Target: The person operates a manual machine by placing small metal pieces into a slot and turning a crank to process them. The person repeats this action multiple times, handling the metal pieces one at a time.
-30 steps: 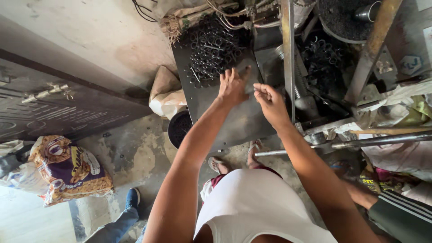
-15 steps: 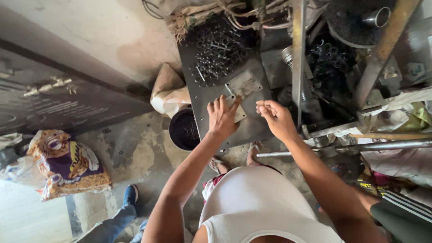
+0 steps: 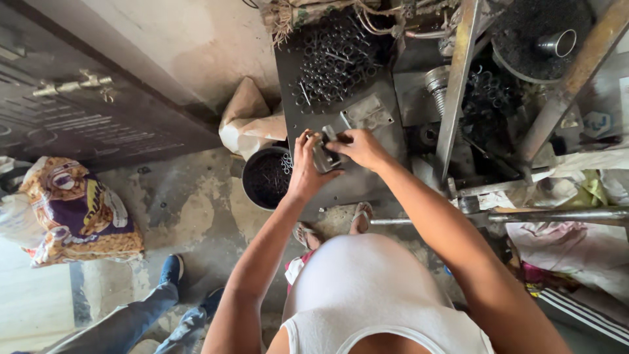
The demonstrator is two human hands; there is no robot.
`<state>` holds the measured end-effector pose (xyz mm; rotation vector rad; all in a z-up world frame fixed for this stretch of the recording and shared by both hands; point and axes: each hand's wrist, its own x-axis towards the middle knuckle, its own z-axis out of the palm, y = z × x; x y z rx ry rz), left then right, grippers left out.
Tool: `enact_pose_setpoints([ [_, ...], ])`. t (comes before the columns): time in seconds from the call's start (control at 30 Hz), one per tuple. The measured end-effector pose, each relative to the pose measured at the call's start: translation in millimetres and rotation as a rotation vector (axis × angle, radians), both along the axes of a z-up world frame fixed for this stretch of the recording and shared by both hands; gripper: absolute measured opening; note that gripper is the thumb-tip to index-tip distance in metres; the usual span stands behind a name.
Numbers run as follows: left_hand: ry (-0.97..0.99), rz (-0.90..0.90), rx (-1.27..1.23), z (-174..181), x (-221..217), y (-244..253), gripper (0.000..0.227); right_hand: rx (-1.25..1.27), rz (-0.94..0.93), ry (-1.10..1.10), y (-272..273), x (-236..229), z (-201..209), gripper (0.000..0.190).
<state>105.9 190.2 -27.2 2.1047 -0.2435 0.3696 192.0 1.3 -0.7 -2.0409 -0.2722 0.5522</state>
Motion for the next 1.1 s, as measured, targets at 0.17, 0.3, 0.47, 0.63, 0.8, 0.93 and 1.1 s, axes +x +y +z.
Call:
enact_pose_setpoints([
  [0.17, 0.062, -0.015, 0.045, 8, -7, 11, 0.13, 0.068, -0.066, 0.095, 14, -13, 4, 0.043],
  [0.3, 0.173, -0.028, -0.07, 20, -13, 12, 0.13, -0.107, -0.117, 0.009, -2, -15, 8, 0.03],
  [0.47, 0.415, 0.074, -0.426, 18, -29, 7, 0.118, 0.175, -0.409, -0.059, -38, 13, -14, 0.019],
  [0.63, 0.517, 0.075, -0.565, 14, -28, 4, 0.1, 0.67, -0.718, 0.175, -37, 103, -40, 0.016],
  [0.8, 0.458, 0.075, -0.414, 19, -31, 8, 0.097, 0.871, -0.696, 0.149, -28, 154, -40, 0.024],
  [0.93, 0.446, 0.065, -0.354, 26, -31, 10, 0.101, -0.054, -0.391, -0.254, -40, 120, -39, 0.029],
  [1.1, 0.483, 0.066, -0.413, 31, -28, 9, 0.098, -0.885, 0.472, -0.714, -66, 86, -49, 0.091],
])
